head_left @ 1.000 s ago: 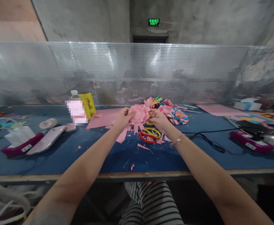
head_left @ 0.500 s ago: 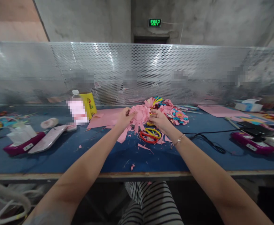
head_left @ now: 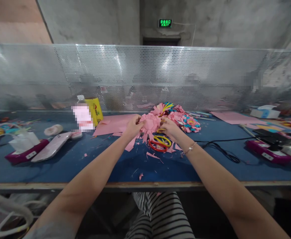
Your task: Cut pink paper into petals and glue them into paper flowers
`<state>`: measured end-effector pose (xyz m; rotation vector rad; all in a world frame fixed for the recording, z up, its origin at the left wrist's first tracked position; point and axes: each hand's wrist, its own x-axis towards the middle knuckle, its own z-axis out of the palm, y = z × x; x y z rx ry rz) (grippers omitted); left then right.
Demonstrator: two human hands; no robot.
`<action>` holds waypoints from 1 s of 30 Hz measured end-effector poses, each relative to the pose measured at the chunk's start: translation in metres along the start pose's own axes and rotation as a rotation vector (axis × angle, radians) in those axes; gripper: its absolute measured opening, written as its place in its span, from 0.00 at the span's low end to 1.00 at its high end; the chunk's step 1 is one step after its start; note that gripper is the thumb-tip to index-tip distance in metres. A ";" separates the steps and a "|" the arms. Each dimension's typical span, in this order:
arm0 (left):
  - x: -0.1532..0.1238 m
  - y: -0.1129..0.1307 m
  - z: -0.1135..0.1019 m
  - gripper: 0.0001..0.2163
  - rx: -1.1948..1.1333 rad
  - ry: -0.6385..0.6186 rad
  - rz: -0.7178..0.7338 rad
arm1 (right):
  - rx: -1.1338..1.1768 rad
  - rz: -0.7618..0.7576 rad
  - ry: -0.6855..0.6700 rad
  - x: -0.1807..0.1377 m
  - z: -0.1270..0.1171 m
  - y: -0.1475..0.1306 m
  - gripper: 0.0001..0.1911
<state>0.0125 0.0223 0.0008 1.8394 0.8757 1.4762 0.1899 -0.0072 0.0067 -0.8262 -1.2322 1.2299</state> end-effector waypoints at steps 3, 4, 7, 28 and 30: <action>0.001 -0.002 -0.001 0.06 0.041 0.024 0.040 | 0.006 -0.017 0.045 0.001 -0.001 -0.001 0.13; 0.001 -0.003 -0.001 0.06 0.053 0.029 0.050 | -0.008 -0.039 0.062 0.001 -0.001 -0.001 0.11; 0.000 -0.002 0.000 0.06 0.065 0.022 0.054 | -0.089 -0.115 0.092 0.004 -0.004 0.002 0.10; -0.002 0.004 0.003 0.07 0.071 -0.047 0.038 | -0.093 -0.118 0.054 0.006 -0.009 0.000 0.13; -0.002 0.004 0.003 0.07 0.056 -0.053 0.044 | -0.083 -0.111 0.064 0.005 -0.008 0.000 0.12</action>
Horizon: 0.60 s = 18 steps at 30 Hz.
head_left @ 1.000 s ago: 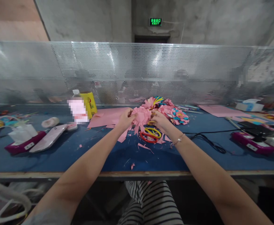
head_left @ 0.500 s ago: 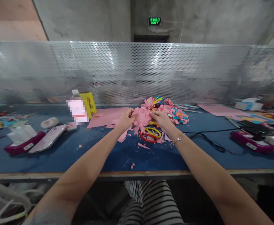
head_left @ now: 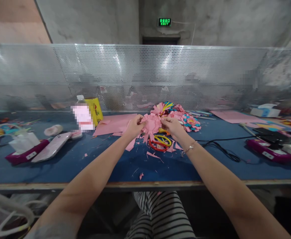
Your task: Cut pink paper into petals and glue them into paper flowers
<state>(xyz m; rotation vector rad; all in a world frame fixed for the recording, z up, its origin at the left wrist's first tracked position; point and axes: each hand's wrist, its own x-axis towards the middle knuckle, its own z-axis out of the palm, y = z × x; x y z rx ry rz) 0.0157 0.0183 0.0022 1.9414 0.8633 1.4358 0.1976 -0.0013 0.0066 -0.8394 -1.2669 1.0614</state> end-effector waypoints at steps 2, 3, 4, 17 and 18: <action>0.000 0.001 0.000 0.07 -0.005 -0.004 0.004 | 0.008 0.013 0.018 -0.001 0.001 -0.001 0.12; 0.000 0.001 0.000 0.07 -0.004 -0.004 0.005 | 0.013 0.024 0.024 -0.001 0.001 -0.001 0.12; 0.000 0.001 0.000 0.07 -0.001 -0.003 0.005 | 0.019 0.037 0.026 -0.002 0.001 -0.002 0.12; -0.001 0.004 0.000 0.08 -0.020 -0.011 -0.023 | 0.125 0.151 0.110 -0.006 0.008 -0.011 0.10; -0.001 0.004 0.000 0.07 -0.029 -0.011 -0.029 | 0.125 0.155 0.109 -0.006 0.008 -0.011 0.11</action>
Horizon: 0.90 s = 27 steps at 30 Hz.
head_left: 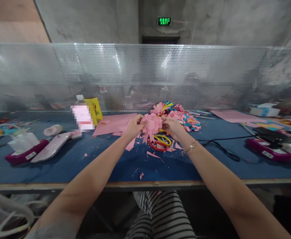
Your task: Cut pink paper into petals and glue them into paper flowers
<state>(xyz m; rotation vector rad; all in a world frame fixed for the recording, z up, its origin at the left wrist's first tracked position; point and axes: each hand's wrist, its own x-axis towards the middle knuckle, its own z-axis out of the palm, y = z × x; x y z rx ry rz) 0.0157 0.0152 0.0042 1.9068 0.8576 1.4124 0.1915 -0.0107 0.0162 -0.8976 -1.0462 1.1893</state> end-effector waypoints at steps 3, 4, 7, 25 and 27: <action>0.000 0.000 0.000 0.08 -0.017 -0.002 -0.012 | 0.001 0.008 -0.029 0.000 -0.001 0.001 0.11; 0.000 -0.001 0.000 0.08 -0.021 -0.006 -0.013 | 0.000 0.012 -0.040 0.001 -0.001 0.001 0.11; 0.000 -0.001 0.000 0.08 -0.028 -0.020 -0.008 | -0.003 0.027 -0.045 0.001 -0.001 0.002 0.11; 0.001 0.001 -0.001 0.07 -0.017 -0.003 -0.047 | -0.016 0.054 -0.105 -0.001 -0.002 0.003 0.06; 0.002 0.001 -0.003 0.07 -0.046 0.026 -0.099 | -0.068 0.032 -0.109 0.000 -0.004 0.006 0.08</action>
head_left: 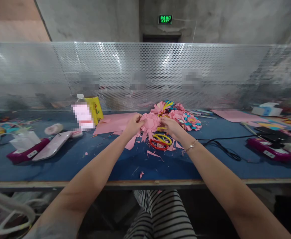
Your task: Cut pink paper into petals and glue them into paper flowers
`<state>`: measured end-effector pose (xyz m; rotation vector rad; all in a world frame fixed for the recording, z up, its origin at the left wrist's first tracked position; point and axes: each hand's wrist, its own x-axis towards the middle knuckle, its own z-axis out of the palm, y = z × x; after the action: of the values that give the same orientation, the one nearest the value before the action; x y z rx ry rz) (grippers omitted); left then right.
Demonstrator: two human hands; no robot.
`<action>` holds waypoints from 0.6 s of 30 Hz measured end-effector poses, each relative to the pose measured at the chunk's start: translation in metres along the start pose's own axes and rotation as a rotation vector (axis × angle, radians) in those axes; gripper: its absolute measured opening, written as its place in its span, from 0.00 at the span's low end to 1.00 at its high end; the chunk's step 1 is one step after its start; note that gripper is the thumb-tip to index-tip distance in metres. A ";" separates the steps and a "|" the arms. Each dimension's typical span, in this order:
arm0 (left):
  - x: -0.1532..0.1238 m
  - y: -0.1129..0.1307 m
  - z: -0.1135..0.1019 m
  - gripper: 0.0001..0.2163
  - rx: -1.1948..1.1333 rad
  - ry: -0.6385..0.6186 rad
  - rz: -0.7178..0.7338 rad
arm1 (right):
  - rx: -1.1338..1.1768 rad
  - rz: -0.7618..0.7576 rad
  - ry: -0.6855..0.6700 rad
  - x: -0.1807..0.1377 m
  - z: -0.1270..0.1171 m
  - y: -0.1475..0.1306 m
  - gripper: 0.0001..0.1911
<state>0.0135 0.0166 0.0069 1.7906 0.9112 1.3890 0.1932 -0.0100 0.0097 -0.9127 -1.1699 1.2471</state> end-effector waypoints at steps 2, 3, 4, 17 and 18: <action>0.001 0.001 -0.002 0.07 -0.064 0.053 -0.056 | -0.049 0.006 0.005 0.003 -0.002 0.004 0.09; 0.002 0.002 -0.004 0.07 -0.102 0.080 -0.088 | -0.091 0.011 0.004 0.005 -0.004 0.006 0.10; 0.002 0.003 -0.005 0.08 -0.141 0.109 -0.128 | -0.163 0.004 -0.002 0.007 -0.005 0.009 0.11; 0.006 -0.002 -0.025 0.07 -0.268 0.159 -0.387 | -1.501 -0.381 -0.419 -0.005 -0.004 0.022 0.20; 0.005 -0.001 -0.025 0.08 -0.254 0.175 -0.415 | -1.514 -0.381 -0.429 -0.005 -0.003 0.023 0.19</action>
<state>-0.0098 0.0241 0.0138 1.2217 1.0721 1.3313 0.1920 -0.0118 -0.0140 -1.3544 -2.5591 0.0210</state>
